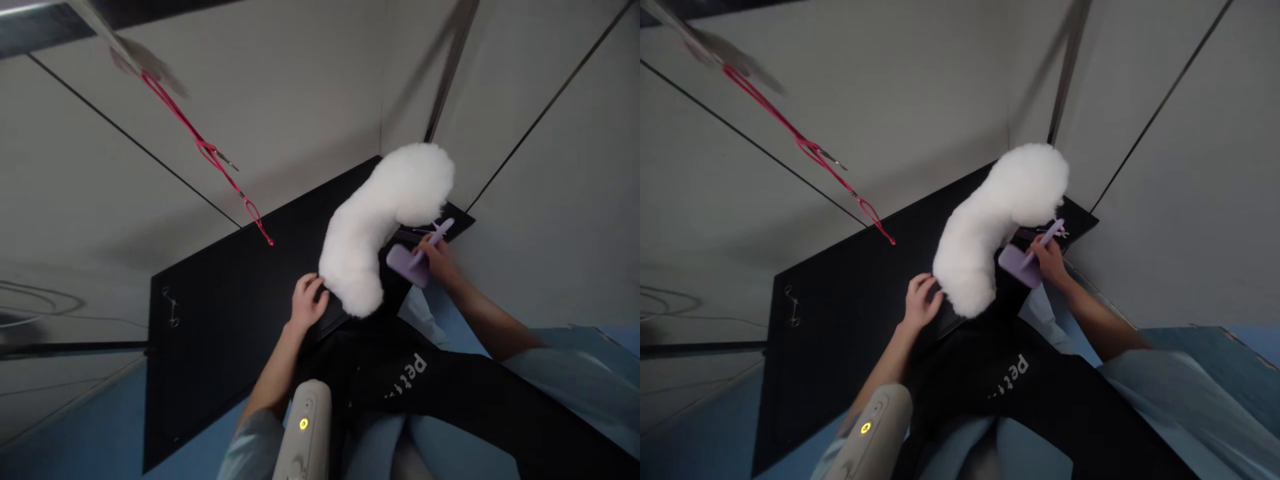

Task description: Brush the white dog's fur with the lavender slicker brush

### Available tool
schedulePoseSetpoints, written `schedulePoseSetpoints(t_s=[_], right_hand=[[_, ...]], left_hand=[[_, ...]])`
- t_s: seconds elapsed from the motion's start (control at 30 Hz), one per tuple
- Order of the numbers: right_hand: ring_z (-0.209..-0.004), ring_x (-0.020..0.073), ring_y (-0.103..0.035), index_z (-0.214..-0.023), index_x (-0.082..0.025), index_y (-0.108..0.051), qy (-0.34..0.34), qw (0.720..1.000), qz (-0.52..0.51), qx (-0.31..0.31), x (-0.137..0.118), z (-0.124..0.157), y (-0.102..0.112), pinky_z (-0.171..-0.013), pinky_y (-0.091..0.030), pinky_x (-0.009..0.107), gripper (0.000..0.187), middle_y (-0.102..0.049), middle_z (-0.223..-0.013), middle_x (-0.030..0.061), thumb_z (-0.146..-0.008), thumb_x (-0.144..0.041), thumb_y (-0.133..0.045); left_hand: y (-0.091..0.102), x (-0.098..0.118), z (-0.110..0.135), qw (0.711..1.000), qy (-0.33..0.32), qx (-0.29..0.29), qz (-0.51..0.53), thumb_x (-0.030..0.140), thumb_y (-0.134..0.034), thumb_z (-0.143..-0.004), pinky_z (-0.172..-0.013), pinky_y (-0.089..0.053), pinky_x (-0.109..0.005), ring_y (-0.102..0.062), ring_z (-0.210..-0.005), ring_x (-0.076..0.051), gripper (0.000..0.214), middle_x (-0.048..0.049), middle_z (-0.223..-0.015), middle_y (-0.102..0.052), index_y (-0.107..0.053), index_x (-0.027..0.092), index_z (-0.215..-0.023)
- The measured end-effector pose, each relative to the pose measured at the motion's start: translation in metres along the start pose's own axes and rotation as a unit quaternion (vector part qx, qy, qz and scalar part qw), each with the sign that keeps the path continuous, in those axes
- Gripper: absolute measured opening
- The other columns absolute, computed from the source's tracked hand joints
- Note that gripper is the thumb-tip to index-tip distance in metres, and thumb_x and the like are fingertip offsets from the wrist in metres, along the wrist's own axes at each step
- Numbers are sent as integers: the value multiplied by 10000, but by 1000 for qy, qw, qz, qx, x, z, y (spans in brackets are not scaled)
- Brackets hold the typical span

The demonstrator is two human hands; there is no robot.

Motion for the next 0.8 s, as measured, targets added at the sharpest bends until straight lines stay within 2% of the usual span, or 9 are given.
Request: schedulePoseSetpoints(t_s=[0.13, 0.2, 0.27, 0.37, 0.47, 0.53, 0.63, 0.73, 0.8], right_hand=[[-543, 139, -579, -692, -252, -582, -67, 961, 28, -266, 40, 97, -42, -539, -490, 291, 188, -547, -572, -58, -778, -362, -706], [-535, 132, -567, -678, -251, -614, -104, 923, 50, -368, 52, 143, -66, -512, -478, 274, 137, -577, -592, -54, -750, -314, -712], [-565, 139, -577, -701, -243, -634, -130, 903, 65, -405, 52, 161, -83, -526, -480, 274, 95, -619, -640, -36, -751, -294, -696], [-683, 163, -622, -806, -223, -669, -81, 916, 72, -387, 20, 137, -106, -647, -527, 301, 99, -671, -762, -3, -780, -314, -699], [-842, 199, -658, -896, -219, -691, 100, 941, 87, -312, -45, 88, -116, -812, -551, 359, 153, -693, -899, 34, -783, -314, -733], [-914, 218, -660, -904, -228, -681, 208, 958, 83, -179, -85, 58, -98, -879, -543, 400, 125, -686, -943, 53, -806, -299, -713], [-956, 236, -651, -874, -240, -652, 252, 966, 57, -27, -108, 38, -68, -907, -532, 433, 98, -676, -946, 61, -824, -311, -698], [-852, 218, -653, -851, -228, -645, 180, 976, 26, -123, -92, 31, -91, -797, -549, 383, 168, -678, -876, 44, -768, -341, -737], [-772, 194, -643, -874, -212, -641, 114, 984, -6, -134, -79, 27, -100, -710, -542, 338, 202, -669, -830, 28, -763, -364, -715]], left_hand=[[-58, 58, -37, 945, -200, -253, -52, 302, -665, -844, -1190, -314, -578, -481, -1400, -356, 246, -154, -1409, -611, -747, 227, -1063], [-73, 80, -58, 933, -191, -303, 25, 301, -649, -853, -1195, -331, -549, -571, -1313, -334, 213, -146, -1294, -688, -750, 216, -1021], [-81, 89, -83, 942, -91, -293, 135, 386, -667, -856, -1085, -470, -474, -689, -1062, -292, 212, -127, -1046, -752, -738, 196, -918], [-92, 66, -106, 913, 181, -203, 304, 549, -683, -834, -707, -574, -350, -641, -646, -203, 380, -70, -682, -678, -655, 181, -742], [-103, 45, -104, 809, 389, -114, 426, 501, -709, -812, -522, -511, -275, -553, -493, -151, 385, -22, -522, -565, -573, 178, -654], [-101, 40, -106, 753, 446, -74, 477, 332, -731, -788, -530, -519, -244, -557, -494, -131, 264, -5, -522, -561, -569, 166, -660], [-93, 37, -111, 701, 476, -40, 530, 152, -706, -761, -564, -538, -214, -571, -512, -110, 129, -2, -570, -601, -592, 151, -702], [-89, 33, -105, 676, 496, -29, 544, 146, -661, -799, -588, -558, -234, -603, -525, -127, 106, -19, -584, -622, -608, 144, -708], [-86, 32, -100, 679, 489, -17, 548, 164, -632, -820, -650, -587, -263, -647, -575, -152, 74, -38, -627, -661, -651, 130, -758]])
Point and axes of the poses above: each hand's wrist, its own z-axis away from the middle knuckle, its own y-axis out of the back of the hand, x = y × z, the point moved 10 cm from there along -z, towards the middle knuckle
